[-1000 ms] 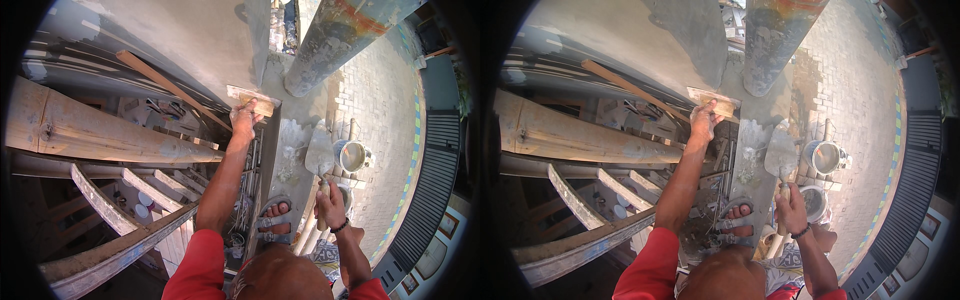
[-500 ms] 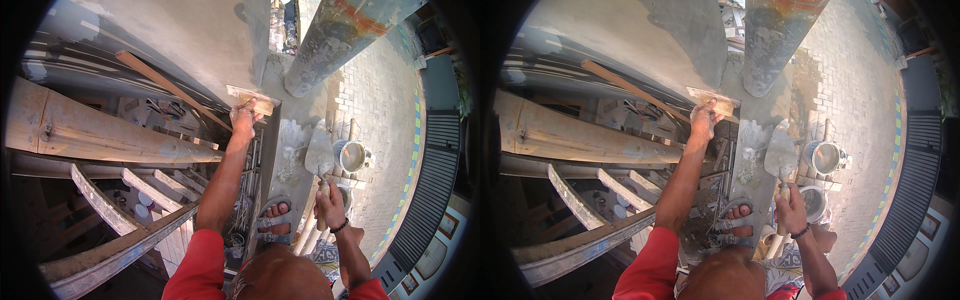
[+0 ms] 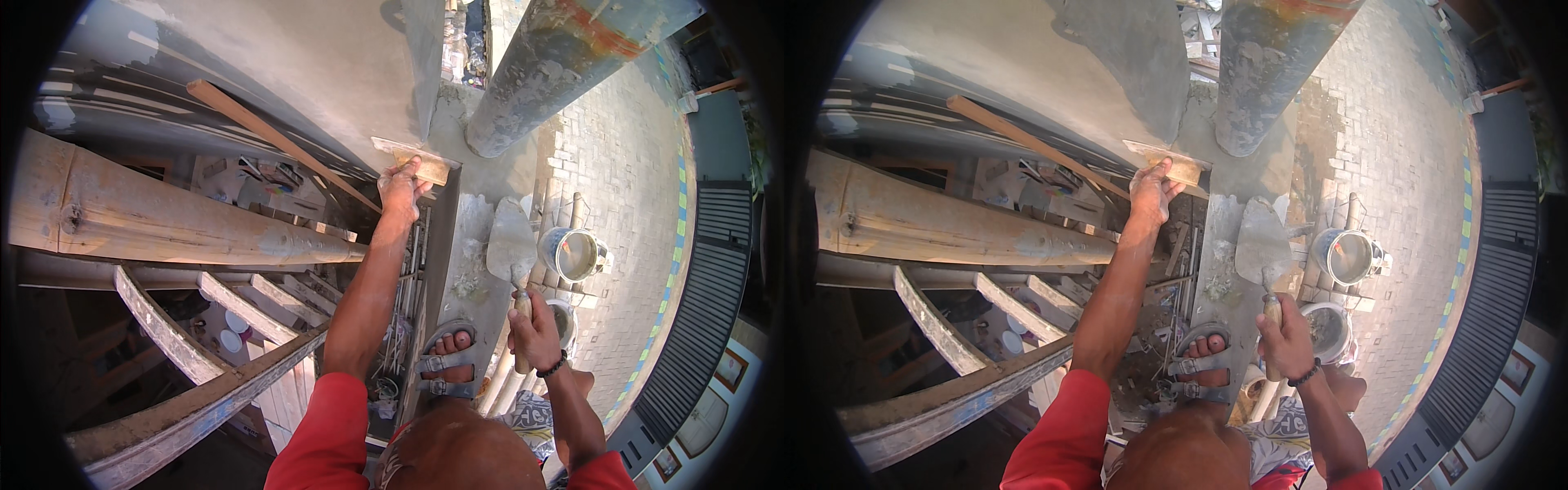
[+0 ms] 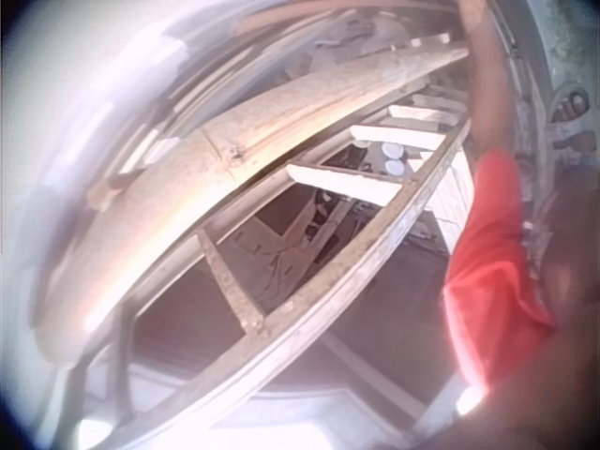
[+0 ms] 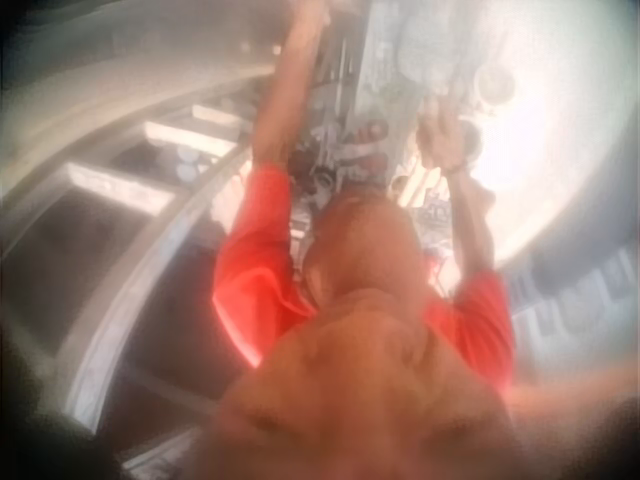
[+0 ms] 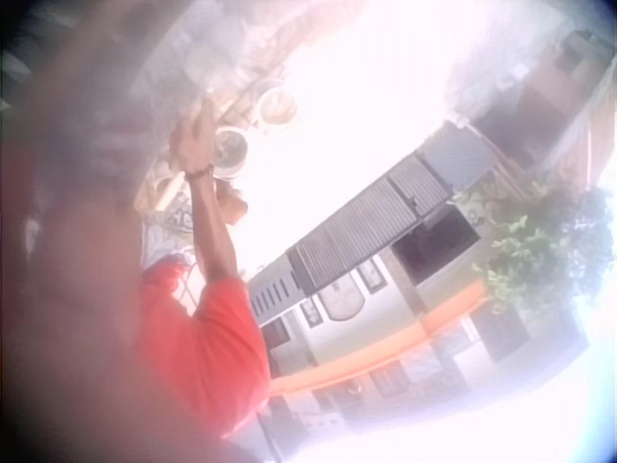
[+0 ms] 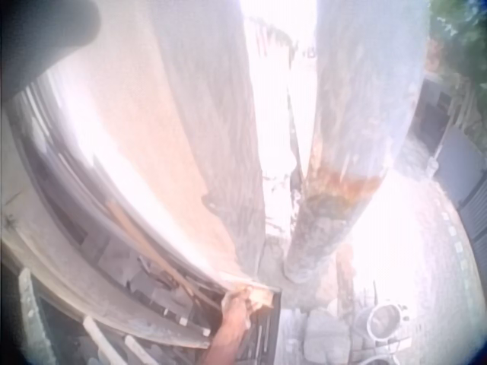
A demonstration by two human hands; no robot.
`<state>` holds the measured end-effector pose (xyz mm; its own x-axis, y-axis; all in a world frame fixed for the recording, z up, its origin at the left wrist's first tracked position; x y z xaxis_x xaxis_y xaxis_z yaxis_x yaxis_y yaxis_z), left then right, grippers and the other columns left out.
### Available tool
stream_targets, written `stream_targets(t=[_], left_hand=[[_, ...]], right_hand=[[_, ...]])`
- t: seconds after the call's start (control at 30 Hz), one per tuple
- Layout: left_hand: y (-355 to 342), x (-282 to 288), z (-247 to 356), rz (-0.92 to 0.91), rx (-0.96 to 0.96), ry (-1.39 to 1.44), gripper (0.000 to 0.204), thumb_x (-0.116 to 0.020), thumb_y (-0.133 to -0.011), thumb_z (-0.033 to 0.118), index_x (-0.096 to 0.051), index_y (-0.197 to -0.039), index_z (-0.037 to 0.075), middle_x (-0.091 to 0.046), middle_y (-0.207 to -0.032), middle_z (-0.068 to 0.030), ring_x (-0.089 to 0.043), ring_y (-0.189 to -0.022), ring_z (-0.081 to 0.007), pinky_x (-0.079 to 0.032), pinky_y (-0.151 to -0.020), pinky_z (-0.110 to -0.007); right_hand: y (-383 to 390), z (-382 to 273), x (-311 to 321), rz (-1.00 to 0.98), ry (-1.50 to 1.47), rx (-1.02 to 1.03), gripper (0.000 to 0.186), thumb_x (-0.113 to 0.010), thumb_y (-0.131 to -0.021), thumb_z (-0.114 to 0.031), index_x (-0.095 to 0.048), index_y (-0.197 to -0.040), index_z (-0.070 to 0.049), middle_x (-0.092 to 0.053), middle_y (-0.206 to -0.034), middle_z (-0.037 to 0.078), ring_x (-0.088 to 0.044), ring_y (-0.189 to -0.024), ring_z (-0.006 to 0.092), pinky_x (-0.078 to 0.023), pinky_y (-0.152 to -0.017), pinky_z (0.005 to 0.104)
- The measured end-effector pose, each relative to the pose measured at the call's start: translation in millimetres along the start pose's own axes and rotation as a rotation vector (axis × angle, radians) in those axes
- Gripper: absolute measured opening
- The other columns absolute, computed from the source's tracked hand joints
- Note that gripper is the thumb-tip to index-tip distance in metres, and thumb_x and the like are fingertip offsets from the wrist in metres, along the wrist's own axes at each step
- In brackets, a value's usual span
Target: The person applies plaster to a vertical wall using a trowel and a wooden straightedge. They repeatedly scoop plaster from a bucket, spread it on the wall, and smooth the surface with the straightedge.
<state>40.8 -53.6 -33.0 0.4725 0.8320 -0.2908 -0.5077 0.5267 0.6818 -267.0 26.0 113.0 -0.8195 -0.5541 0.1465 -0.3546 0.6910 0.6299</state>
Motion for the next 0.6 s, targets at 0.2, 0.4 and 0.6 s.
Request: stream_targets(t=[0.2, 0.4, 0.6], left_hand=[[-1.5, 1.6, 0.2, -0.011, 0.005, 0.001, 0.042, -0.07, -0.081, 0.012, -0.042, -0.11, 0.002, -0.059, -0.096, -0.0102, -0.062, -0.081, -0.022, -0.054, -0.068, -0.036], [-0.1, -3.0, -0.2, -0.018, -0.005, 0.026, 0.04, -0.07, -0.081, 0.012, -0.043, -0.11, 0.002, -0.058, -0.097, -0.0099, -0.061, -0.082, -0.0221, -0.054, -0.069, -0.036], [-1.2, -2.1, 0.2, -0.017, -0.013, 0.032, 0.041, -0.07, -0.082, 0.012, -0.042, -0.111, 0.001, -0.059, -0.096, -0.0097, -0.06, -0.076, -0.0208, -0.054, -0.067, -0.036]], right_hand=[[-29.8, -35.5, -9.8, -0.121, 0.26, 0.026, 0.039, -0.055, -0.088, -0.022, -0.043, -0.114, 0.005, -0.057, -0.065, 0.013, -0.058, -0.047, 0.0194, -0.045, -0.047, 0.0325], [-69.1, -79.7, -15.3, -0.193, 0.469, 0.087, 0.041, -0.054, -0.088, -0.022, -0.043, -0.113, 0.008, -0.058, -0.063, 0.02, -0.06, -0.05, 0.0258, -0.047, -0.054, 0.0377], [-94.2, -95.7, -21.1, -0.23, 0.519, 0.12, 0.039, -0.052, -0.088, -0.022, -0.044, -0.112, 0.009, -0.058, -0.063, 0.02, -0.06, -0.05, 0.0261, -0.047, -0.056, 0.0389]])
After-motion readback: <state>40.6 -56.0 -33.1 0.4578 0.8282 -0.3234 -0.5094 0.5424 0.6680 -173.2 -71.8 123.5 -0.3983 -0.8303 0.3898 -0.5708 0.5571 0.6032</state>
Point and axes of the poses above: each hand's wrist, its own y-axis away from the middle knuckle, its own x-axis out of the back of the hand, z = x × y, the point moved 9 cm from there along -y, towards the middle knuckle
